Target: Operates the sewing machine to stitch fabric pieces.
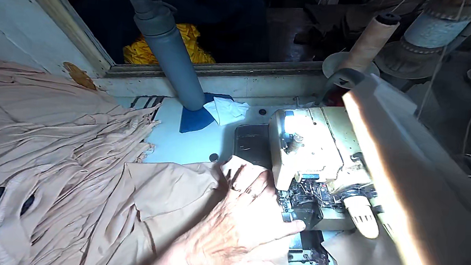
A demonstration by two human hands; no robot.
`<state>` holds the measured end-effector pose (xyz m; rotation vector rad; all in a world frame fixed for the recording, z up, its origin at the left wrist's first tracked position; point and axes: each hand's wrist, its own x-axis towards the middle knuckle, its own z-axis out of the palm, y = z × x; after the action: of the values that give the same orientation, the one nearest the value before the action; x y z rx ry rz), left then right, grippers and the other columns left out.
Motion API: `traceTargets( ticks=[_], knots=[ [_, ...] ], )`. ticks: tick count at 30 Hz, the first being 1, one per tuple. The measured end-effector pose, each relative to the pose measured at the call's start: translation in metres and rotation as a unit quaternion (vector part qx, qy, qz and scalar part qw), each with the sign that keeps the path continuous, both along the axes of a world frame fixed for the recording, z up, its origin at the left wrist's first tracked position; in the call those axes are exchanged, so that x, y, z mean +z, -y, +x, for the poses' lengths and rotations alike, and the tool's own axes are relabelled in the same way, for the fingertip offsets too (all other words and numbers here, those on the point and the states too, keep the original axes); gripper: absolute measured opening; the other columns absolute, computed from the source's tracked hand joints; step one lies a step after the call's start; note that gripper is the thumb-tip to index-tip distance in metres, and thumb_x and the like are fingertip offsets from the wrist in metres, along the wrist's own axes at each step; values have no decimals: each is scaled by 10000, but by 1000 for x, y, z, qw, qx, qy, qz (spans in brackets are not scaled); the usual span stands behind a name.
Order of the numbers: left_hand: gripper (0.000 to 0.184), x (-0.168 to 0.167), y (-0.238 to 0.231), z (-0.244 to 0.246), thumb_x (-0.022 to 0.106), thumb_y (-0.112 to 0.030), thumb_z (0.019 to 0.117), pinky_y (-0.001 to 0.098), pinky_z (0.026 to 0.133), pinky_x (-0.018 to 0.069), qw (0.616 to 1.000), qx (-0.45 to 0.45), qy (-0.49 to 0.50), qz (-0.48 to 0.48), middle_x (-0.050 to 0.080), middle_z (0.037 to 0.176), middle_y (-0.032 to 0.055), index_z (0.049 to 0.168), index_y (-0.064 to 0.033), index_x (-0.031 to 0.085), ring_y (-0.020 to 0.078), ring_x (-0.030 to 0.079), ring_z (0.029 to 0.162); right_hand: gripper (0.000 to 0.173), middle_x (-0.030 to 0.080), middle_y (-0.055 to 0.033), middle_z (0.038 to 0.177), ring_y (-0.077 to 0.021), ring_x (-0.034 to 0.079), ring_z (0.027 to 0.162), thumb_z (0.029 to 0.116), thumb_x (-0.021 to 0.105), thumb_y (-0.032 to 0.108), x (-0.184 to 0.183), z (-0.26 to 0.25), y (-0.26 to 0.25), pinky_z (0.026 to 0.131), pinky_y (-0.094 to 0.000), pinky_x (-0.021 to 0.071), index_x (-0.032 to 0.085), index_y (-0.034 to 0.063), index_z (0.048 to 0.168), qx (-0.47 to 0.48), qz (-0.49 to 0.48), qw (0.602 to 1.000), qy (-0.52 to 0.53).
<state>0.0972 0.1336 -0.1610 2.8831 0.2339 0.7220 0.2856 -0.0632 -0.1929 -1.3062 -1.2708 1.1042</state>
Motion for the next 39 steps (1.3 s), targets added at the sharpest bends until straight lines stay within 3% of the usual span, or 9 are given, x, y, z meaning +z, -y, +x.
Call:
traceTargets(
  ticks=[5, 9, 13, 19, 26, 28, 33, 37, 39],
  knots=[
    [483, -10, 5, -29, 412, -527, 1070, 532, 1248, 220, 999, 14, 45, -14, 571, 1503, 61, 1345, -228, 673, 207, 391, 1499, 123, 711, -160, 827, -179, 675, 749, 907, 683, 63, 11, 43, 43, 730, -278, 556, 716, -53, 930, -179, 6, 931, 319],
    [349, -14, 28, -41, 482, -392, 1077, 505, 1229, 279, 995, 52, 80, -27, 632, 1416, 106, 1300, -195, 665, 218, 484, 1433, 197, 687, -233, 926, -429, 682, 901, 869, 758, 148, -8, 46, 71, 783, -510, 572, 721, -25, 957, -130, -47, 868, 477],
    [311, -1, 51, -45, 533, -303, 1058, 436, 1222, 257, 994, 67, 69, -59, 588, 1438, 151, 1347, -215, 610, 234, 463, 1432, 130, 696, -174, 877, -363, 687, 864, 875, 721, 145, -34, 32, 74, 780, -442, 567, 731, 16, 877, -189, -4, 839, 510],
    [278, 11, 76, -35, 564, -191, 1031, 378, 1121, 414, 992, 36, 84, -86, 623, 1372, 201, 1298, -165, 638, 263, 560, 1325, 95, 661, -141, 793, -338, 675, 806, 864, 657, 92, -37, 34, 71, 739, -413, 560, 704, 36, 803, -175, 22, 837, 518],
    [261, -6, 125, 19, 512, -73, 1021, 484, 1104, 465, 974, -152, -3, -169, 702, 1261, 212, 1140, 7, 730, 358, 645, 1247, 81, 683, -232, 965, -408, 637, 988, 791, 734, -13, -7, 54, 69, 879, -514, 504, 666, -50, 768, -99, -83, 950, 284],
    [278, -23, 136, 38, 519, -97, 1020, 490, 1138, 430, 968, -184, -56, -163, 684, 1295, 215, 1171, 27, 717, 360, 625, 1279, 82, 683, -235, 1068, -336, 623, 1085, 804, 704, -26, -3, 64, 70, 946, -438, 488, 646, -67, 762, -82, -96, 972, 197],
    [315, -61, 143, 74, 615, -158, 985, 612, 1162, 348, 980, -140, -98, -104, 639, 1394, 156, 1265, -36, 691, 340, 559, 1362, 50, 686, -126, 1108, -74, 649, 977, 879, 613, 17, -5, 92, 68, 804, -211, 530, 617, -33, 880, -48, -100, 987, 120],
    [294, -63, 148, 64, 534, -49, 1006, 620, 1146, 369, 980, -130, -110, -100, 644, 1384, 169, 1236, -41, 717, 370, 559, 1356, 217, 634, -89, 843, -118, 605, 716, 966, 546, 129, 10, 142, 60, 664, -325, 530, 615, -72, 1009, -297, -67, 921, 241],
    [283, -53, 153, 50, 532, -44, 1007, 600, 1130, 401, 972, -140, -143, -126, 669, 1325, 209, 1221, -31, 717, 390, 595, 1309, 228, 545, -21, 808, -37, 519, 624, 1015, 572, 168, 40, 162, 55, 594, -258, 495, 569, -48, 1088, -454, -2, 854, 253]
  ],
)
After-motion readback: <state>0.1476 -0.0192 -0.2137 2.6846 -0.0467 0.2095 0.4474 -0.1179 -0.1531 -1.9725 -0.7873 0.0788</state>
